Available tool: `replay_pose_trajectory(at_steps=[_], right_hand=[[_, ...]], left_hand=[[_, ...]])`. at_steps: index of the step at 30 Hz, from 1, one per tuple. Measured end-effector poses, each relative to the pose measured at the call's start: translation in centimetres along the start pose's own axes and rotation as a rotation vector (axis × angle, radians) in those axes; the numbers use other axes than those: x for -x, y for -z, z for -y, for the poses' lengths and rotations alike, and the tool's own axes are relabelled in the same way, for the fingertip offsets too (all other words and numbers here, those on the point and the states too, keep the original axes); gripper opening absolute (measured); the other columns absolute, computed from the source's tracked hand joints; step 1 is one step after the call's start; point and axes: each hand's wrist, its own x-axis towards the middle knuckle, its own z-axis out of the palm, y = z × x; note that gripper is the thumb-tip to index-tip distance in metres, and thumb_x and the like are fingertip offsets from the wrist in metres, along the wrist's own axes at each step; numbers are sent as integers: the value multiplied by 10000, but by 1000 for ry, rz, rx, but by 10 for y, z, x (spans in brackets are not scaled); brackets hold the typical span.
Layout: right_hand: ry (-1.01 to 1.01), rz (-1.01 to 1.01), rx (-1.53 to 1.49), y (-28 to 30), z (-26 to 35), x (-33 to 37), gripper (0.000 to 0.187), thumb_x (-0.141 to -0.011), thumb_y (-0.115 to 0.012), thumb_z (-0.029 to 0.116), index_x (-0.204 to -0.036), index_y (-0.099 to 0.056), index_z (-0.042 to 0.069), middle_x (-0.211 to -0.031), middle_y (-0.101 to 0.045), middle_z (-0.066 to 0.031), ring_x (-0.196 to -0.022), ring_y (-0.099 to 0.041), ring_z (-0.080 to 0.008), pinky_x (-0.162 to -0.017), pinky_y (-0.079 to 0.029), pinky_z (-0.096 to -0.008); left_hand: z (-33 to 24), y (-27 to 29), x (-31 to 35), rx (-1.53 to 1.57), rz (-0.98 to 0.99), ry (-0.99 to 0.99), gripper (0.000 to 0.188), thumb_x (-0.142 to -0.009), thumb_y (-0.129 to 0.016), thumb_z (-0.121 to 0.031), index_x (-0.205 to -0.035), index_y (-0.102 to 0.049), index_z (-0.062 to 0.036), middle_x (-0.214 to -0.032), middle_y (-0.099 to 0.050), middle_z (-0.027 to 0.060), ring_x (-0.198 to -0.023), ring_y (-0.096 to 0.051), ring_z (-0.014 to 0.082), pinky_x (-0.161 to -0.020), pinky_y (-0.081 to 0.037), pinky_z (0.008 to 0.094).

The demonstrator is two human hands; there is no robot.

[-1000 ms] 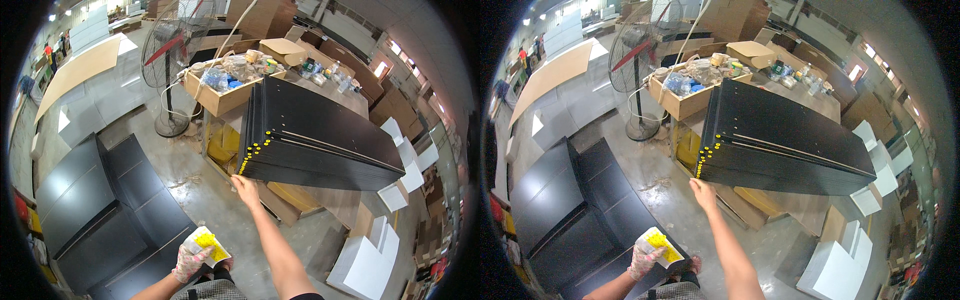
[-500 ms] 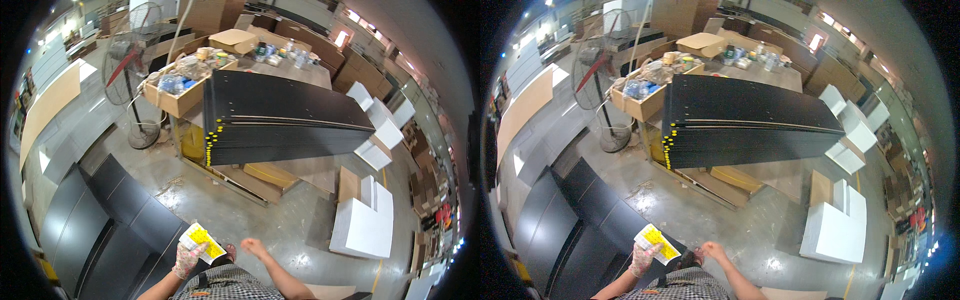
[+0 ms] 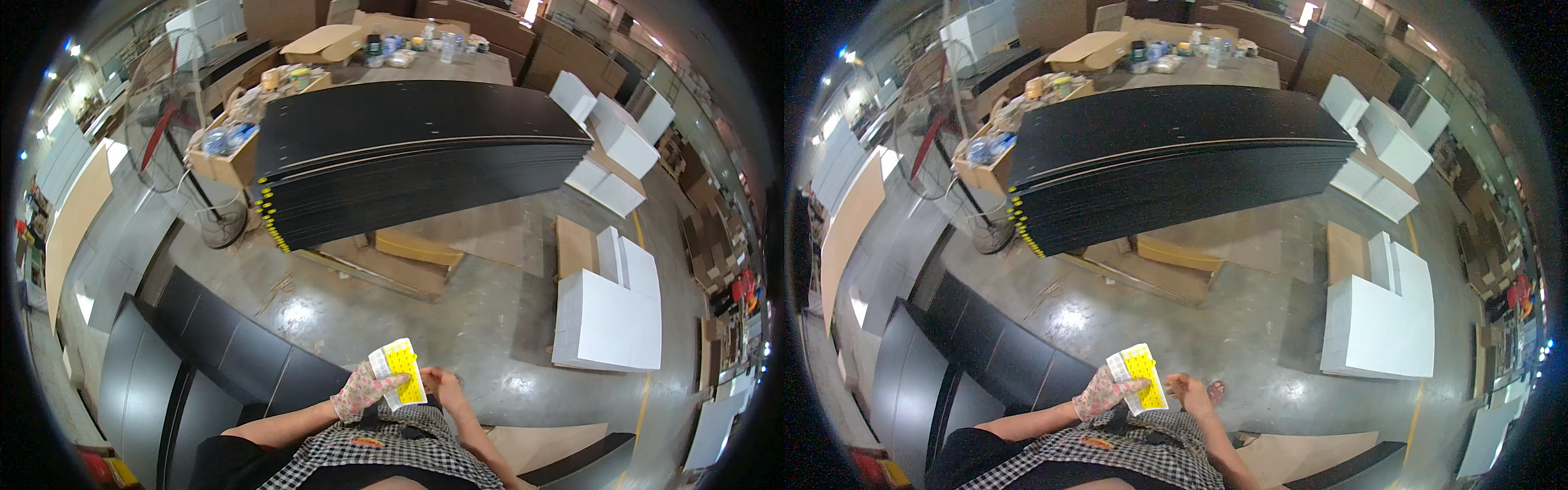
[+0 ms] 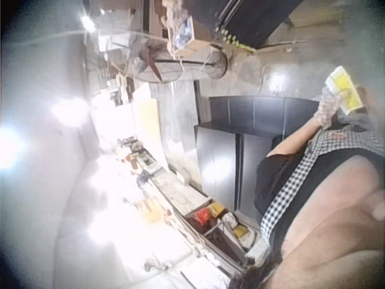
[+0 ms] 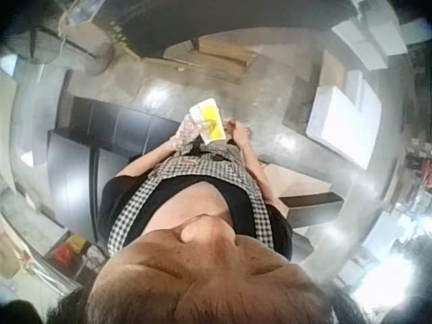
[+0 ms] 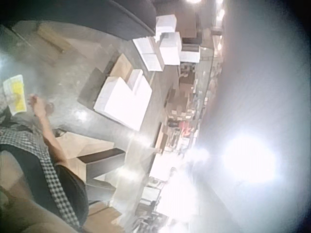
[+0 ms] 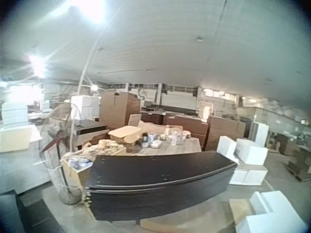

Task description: The person wipes a stack of black curved panels with a white cloth, then applies small yellow circular stickers to the edges of each panel one by one. The panels remain stacked on a workbench throughout the process.

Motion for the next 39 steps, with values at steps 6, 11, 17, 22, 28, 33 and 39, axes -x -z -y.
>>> replay_pose_trajectory(at_steps=[6, 11, 17, 22, 28, 33, 39], right_hand=[[-83, -133, -58, 99, 44, 21, 233, -945, -485, 121, -1119, -576, -4, -968, -650, -70, -814, -633, -142, -712, -509, -274], [133, -244, -150, 226, 68, 46, 206, -926, -464, 65, -1046, -610, -16, -896, -649, -71, -753, -613, -119, -693, -506, -268], [122, -189, -309, 322, 97, 56, 294, -965, -438, 182, -1036, -589, -60, -929, -654, -125, -784, -639, -195, -690, -516, -304], [150, -149, -406, 357, 110, 16, 318, -962, -457, 194, -1033, -589, -86, -903, -648, -104, -777, -620, -173, -705, -512, -313], [224, -117, -200, 439, 150, -37, 132, -888, -566, 77, -941, -599, -39, -822, -625, -37, -711, -561, -86, -658, -465, -241], [197, -189, -197, 497, 190, -61, 57, -865, -592, 48, -859, -581, -7, -786, -606, -18, -699, -555, -82, -644, -456, -226], [190, -229, -247, 570, 203, -106, 49, -863, -602, 47, -880, -570, 14, -810, -580, 17, -751, -510, -43, -678, -415, -194]], left_hand=[[17, -83, -77, -18, 9, 70, 346, -839, -676, -125, -1160, -583, -33, -1036, -657, 50, -924, -623, 125, -800, -519, 291], [18, -197, -150, -29, 69, 290, 363, -834, -692, -220, -1133, -605, -32, -1006, -668, 67, -884, -630, 142, -789, -511, 296], [-3, -255, -211, -11, 147, 218, 399, -844, -671, -298, -1127, -609, -24, -983, -675, 72, -869, -622, 131, -773, -495, 288], [1, -272, -271, -120, 104, 259, 386, -853, -660, -248, -1155, -584, -19, -1028, -657, 54, -902, -616, 141, -805, -491, 304], [-18, -297, -379, -89, 180, 84, 361, -871, -638, -257, -1138, -598, -16, -996, -666, 73, -904, -612, 122, -788, -489, 279], [-48, -316, -455, -303, 290, 66, 392, -874, -614, -306, -1126, -604, -6, -964, -674, 95, -860, -627, 140, -755, -492, 298], [-56, -348, -553, -344, 334, 123, 445, -867, -613, -342, -1151, -595, 0, -957, -676, 124, -861, -632, 163, -766, -482, 315]])
